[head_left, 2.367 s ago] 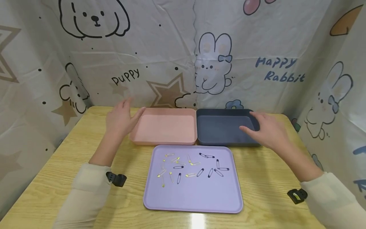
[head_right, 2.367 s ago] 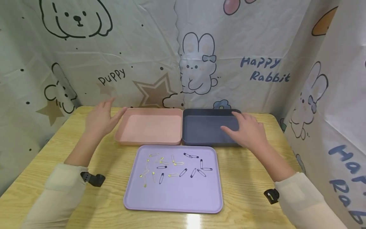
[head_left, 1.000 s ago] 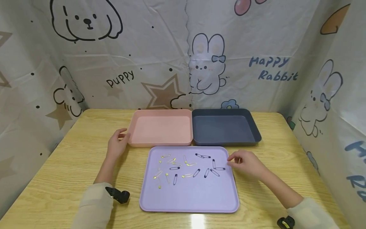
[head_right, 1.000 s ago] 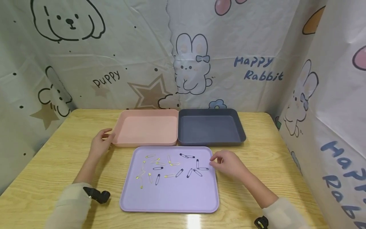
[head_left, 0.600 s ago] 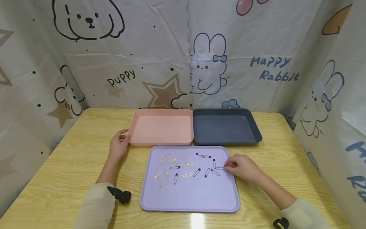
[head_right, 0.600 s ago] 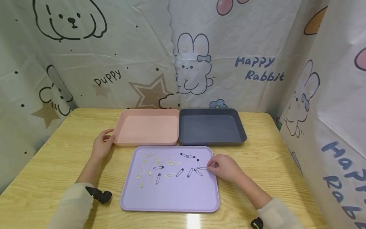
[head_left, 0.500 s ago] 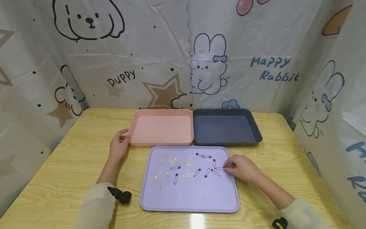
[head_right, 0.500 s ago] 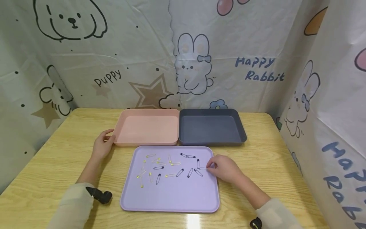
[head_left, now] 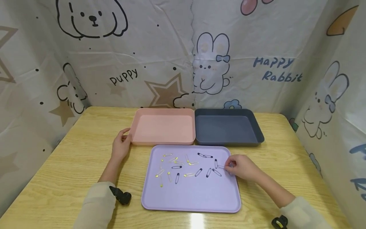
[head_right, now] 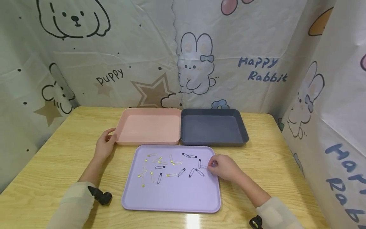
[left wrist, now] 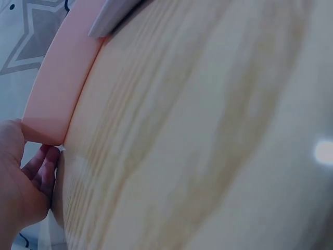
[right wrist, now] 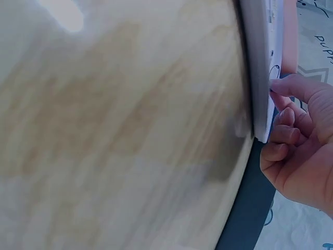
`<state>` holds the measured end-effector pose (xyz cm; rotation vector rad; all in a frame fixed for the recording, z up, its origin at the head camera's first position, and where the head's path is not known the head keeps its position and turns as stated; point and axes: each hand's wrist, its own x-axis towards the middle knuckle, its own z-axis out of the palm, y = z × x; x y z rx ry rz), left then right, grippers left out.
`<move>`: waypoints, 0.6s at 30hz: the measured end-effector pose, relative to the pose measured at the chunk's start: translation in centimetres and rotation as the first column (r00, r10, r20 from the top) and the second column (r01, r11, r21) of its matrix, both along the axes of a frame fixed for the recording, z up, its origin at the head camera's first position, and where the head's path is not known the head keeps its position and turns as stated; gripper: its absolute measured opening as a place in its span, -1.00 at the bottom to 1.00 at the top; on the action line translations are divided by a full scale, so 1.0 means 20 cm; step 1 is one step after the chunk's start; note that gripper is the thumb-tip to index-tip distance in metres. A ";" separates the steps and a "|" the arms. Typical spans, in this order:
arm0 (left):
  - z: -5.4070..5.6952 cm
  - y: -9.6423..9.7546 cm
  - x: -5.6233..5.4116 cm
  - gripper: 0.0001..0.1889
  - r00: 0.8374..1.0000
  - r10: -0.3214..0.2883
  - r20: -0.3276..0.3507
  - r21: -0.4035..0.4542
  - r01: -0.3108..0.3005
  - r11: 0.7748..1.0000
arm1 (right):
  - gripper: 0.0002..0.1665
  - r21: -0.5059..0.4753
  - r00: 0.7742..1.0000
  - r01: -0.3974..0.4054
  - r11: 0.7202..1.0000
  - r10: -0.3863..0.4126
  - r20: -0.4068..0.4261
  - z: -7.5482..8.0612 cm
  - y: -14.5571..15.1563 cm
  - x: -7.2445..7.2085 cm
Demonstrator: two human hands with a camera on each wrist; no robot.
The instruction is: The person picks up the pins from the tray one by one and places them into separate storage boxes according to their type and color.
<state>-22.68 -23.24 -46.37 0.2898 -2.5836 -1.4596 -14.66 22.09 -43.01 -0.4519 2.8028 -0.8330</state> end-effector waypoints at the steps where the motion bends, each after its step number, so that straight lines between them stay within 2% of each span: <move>1: 0.00 0.00 0.00 -0.58 1.000 0.002 -0.002 0.002 -0.002 1.000 | -0.93 -0.012 1.000 0.005 1.000 -0.004 0.011 0.01 0.00 0.00; 6: -0.02 0.00 0.00 -0.59 1.000 0.016 -0.022 0.005 -0.016 1.000 | -0.95 -0.053 0.999 0.025 0.998 -0.023 0.024 0.04 -0.01 -0.03; 12: -0.03 0.01 0.00 -0.59 0.999 0.030 -0.032 0.011 -0.029 1.000 | -0.91 -0.059 0.996 0.066 0.996 -0.062 0.067 0.09 -0.04 -0.07; 18: -0.04 0.00 0.00 -0.58 1.000 0.019 -0.019 0.010 -0.019 1.000 | -0.90 -0.042 0.998 0.052 0.998 -0.050 0.042 0.16 -0.10 -0.11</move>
